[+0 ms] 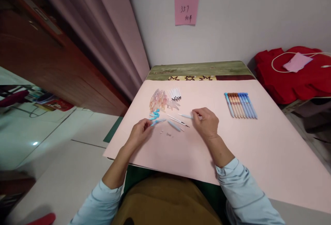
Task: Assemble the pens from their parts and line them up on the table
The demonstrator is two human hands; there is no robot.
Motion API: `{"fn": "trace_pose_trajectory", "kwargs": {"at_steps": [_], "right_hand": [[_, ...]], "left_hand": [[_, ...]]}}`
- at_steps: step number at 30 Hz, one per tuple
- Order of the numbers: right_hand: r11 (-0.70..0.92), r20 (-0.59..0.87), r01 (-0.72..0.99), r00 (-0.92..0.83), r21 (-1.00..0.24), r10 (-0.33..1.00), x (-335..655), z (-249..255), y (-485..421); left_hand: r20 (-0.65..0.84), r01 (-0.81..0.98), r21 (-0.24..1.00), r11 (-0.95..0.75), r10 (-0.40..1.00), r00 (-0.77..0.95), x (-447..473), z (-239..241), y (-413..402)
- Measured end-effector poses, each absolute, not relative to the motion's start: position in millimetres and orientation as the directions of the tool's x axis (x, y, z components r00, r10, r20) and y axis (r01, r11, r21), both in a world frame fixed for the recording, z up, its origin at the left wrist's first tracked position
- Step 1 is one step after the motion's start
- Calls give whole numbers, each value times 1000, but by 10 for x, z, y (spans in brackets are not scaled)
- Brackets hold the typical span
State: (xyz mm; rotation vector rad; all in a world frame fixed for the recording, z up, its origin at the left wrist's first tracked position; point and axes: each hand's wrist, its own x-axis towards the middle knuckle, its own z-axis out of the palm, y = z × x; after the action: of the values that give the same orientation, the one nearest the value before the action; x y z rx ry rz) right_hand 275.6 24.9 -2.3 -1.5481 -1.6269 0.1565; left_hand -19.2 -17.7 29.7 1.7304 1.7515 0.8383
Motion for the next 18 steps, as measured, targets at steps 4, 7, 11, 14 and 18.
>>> {"fn": "trace_pose_trajectory", "kwargs": {"at_steps": [4, 7, 11, 14, 18], "right_hand": [[422, 524, 725, -100, -544, 846, 2542, 5, 132], [535, 517, 664, -253, -522, 818, 2377, -17, 47], [605, 485, 627, -381, -490, 787, 2228, -45, -38], [606, 442, 655, -426, -451, 790, 2133, -45, -81], [588, 387, 709, -454, -389, 803, 1969, -26, -119]], "left_hand": [[-85, 9, 996, 87, 990, -111, -49, 305, -149], [-202, -416, 893, 169, 979, -35, 40, 225, -154], [-229, -639, 744, 195, 973, 30, 57, 81, -201], [-232, -694, 690, 204, 971, 54, 29, 25, -214], [-246, -688, 692, 219, 967, 62, 10, 9, -191]]}}
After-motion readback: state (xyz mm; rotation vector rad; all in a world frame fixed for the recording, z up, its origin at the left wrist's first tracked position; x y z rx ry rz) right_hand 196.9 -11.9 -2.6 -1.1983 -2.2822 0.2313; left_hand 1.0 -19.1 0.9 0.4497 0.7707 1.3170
